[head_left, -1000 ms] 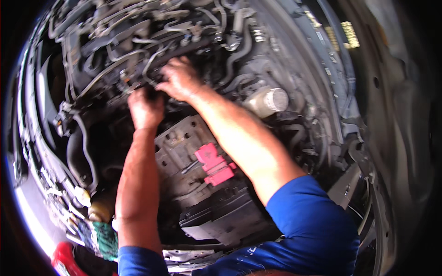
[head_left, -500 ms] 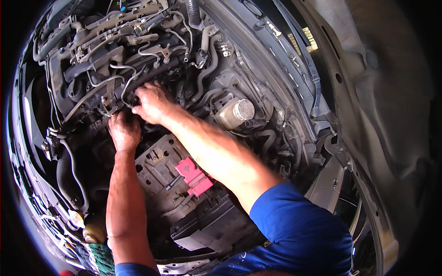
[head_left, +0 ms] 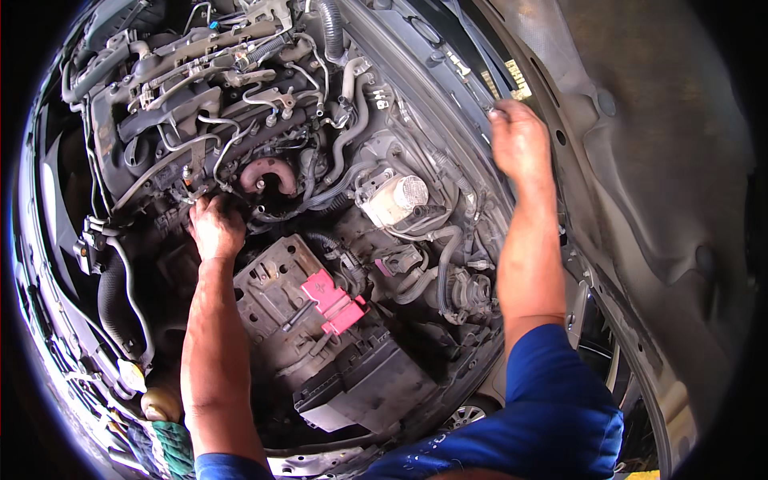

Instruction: Replacing or repairing components in an automobile engine bay, specifically working on the fuel or intake system components.

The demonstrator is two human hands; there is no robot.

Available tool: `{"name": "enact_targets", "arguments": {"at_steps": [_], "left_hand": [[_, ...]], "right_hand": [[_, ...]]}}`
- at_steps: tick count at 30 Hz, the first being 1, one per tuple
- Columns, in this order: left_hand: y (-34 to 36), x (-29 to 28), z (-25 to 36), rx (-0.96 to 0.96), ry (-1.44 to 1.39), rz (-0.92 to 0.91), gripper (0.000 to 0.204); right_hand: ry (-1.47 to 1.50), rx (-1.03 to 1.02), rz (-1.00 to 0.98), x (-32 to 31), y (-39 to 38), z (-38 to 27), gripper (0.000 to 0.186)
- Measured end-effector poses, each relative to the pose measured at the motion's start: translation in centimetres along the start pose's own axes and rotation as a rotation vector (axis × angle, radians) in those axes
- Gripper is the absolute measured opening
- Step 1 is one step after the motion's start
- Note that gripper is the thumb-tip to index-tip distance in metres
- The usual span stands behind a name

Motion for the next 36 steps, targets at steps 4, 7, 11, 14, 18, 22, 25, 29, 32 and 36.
{"name": "enact_targets", "arguments": {"at_steps": [4, 7, 11, 14, 18, 22, 25, 29, 32, 36], "left_hand": [[0.4, -0.6, -0.6, 0.088, -0.075, -0.08, 0.022], [-0.1, 0.4, -0.9, 0.039, -0.077, -0.032, 0.024], [0.7, 0.9, -1.3, 0.018, -0.079, -0.054, 0.025], [-0.2, 0.6, -0.2, -0.034, -0.046, -0.037, 0.023], [0.2, 0.4, -1.8, 0.004, -0.115, -0.034, 0.024], [-0.4, -0.2, -0.5, 0.013, -0.051, 0.005, 0.025], [0.4, 1.0, -1.0, 0.039, -0.111, -0.027, 0.021], [0.4, 1.3, -1.2, 0.081, -0.04, -0.004, 0.02], [0.8, 0.4, -1.2, 0.07, -0.067, -0.008, 0.021], [0.8, 2.2, -1.2, 0.105, 0.014, -0.045, 0.024]], "right_hand": [[-0.161, 0.014, -0.158, 4.0, -0.6, 5.9, 0.022], [-0.253, -0.065, -0.268, 4.9, -0.1, 8.8, 0.025], [-0.328, -0.05, -0.384, 5.3, 0.5, 9.6, 0.019], [-0.321, 0.04, -0.452, 5.4, 0.8, 9.2, 0.025], [-0.25, 0.187, -0.427, 5.5, 0.7, 7.4, 0.025], [-0.266, 0.155, -0.381, 5.3, 0.5, 8.7, 0.029], [-0.277, 0.112, -0.374, 5.7, 0.9, 9.4, 0.033], [-0.296, 0.097, -0.355, 6.3, 1.4, 9.7, 0.034], [-0.181, 0.217, -0.199, 5.8, 0.5, 9.2, 0.031], [-0.05, 0.239, -0.003, 5.0, -1.2, 10.3, 0.028]]}}
Point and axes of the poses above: each hand's wrist, its own y-axis towards the middle knuckle, its own x-axis out of the palm, z = x × y, the point moved 7 cm from there along y, towards the middle knuckle, and after that the axes turned 9 degrees about -x, right-handed, at the moved point
